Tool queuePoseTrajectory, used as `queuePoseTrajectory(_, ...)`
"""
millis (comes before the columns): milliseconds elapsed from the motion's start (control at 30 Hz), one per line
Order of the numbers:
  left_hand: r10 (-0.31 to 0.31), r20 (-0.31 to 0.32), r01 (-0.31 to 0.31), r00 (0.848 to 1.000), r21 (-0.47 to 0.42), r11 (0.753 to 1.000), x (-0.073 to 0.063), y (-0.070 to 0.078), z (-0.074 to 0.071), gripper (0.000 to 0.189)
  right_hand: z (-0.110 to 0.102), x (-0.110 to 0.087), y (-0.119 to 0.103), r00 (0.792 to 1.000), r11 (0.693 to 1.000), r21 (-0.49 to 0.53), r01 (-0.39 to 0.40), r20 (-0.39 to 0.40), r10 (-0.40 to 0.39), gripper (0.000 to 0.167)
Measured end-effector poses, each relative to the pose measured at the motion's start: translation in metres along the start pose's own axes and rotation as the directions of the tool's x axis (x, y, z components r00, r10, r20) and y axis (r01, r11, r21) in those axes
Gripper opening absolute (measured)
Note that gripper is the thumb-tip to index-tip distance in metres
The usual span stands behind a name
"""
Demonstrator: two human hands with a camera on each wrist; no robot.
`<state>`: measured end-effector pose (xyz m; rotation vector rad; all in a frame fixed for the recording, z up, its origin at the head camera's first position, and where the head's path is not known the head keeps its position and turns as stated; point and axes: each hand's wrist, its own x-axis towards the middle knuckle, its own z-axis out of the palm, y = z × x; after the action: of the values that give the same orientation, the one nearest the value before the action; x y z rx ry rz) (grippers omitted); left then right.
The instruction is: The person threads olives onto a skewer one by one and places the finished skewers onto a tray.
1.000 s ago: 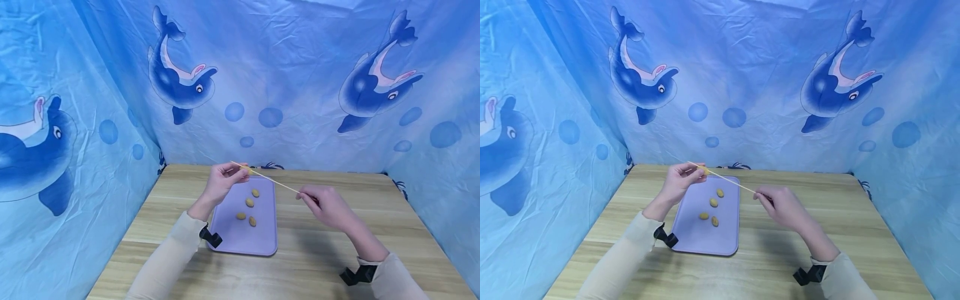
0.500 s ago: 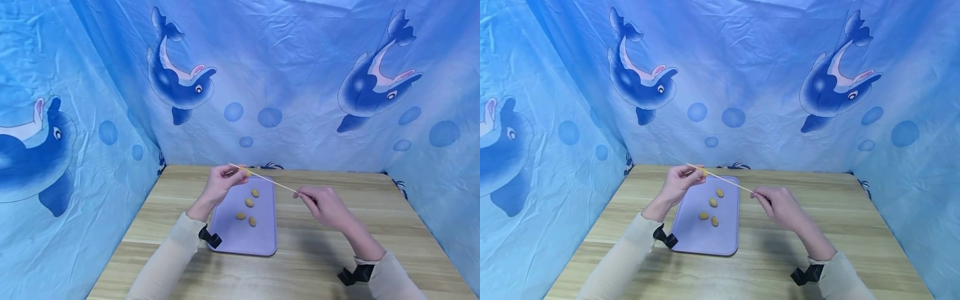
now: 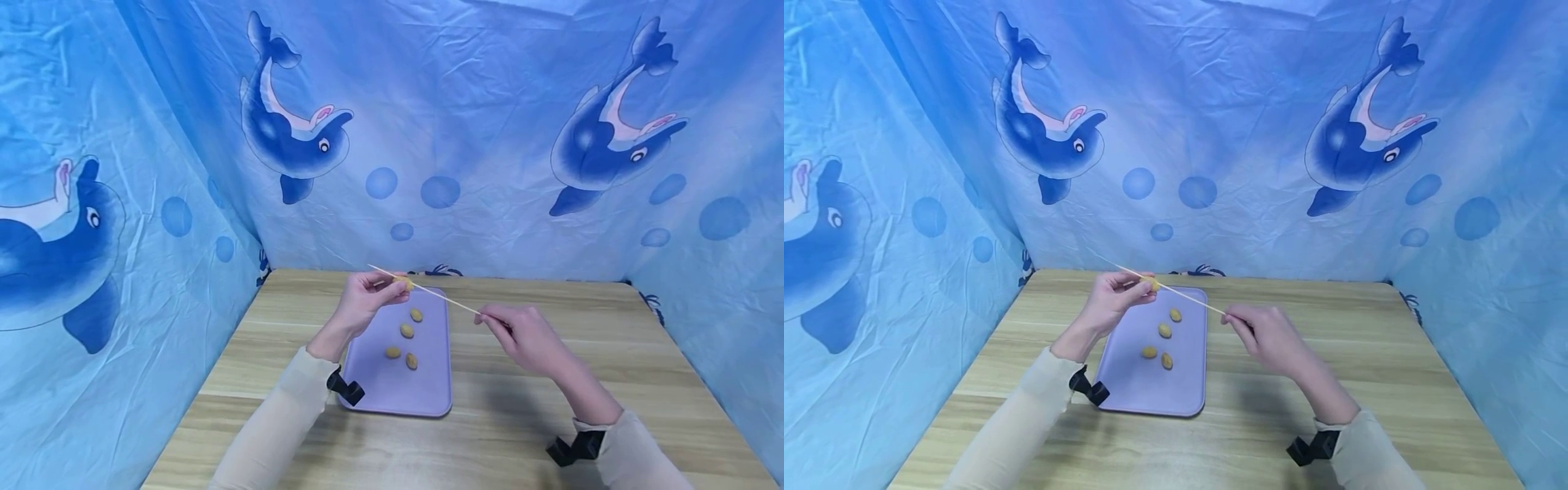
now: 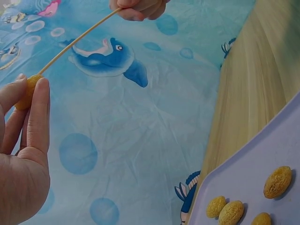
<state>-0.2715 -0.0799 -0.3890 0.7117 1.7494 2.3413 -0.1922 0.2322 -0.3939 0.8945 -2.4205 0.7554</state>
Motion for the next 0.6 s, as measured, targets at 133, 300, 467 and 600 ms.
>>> queuePoseTrajectory(133,0.013,0.004,-0.013,1.000,-0.004,1.000,0.0002,-0.0016,0.0013,0.031,0.0010,0.0015,-0.0010,1.000,1.000,0.001,0.002,-0.011,-0.002,0.023)
queuePoseTrajectory(300,0.020,0.008,-0.020,1.000,-0.003,1.000,-0.0001,-0.0031,0.0025,0.034,0.0023,0.0034,-0.0017,0.999,1.000,-0.001,0.019,-0.027,-0.019,0.024)
queuePoseTrajectory(467,0.019,0.005,-0.019,1.000,0.006,1.000,-0.0003,-0.0064,0.0024,0.034,0.0035,0.0053,-0.0028,0.997,0.999,-0.001,0.050,-0.051,-0.050,0.024)
queuePoseTrajectory(600,0.016,0.003,-0.016,1.000,0.017,1.000,-0.0001,-0.0071,0.0027,0.030,0.0044,0.0066,-0.0031,0.995,0.997,-0.006,0.073,-0.071,-0.073,0.024)
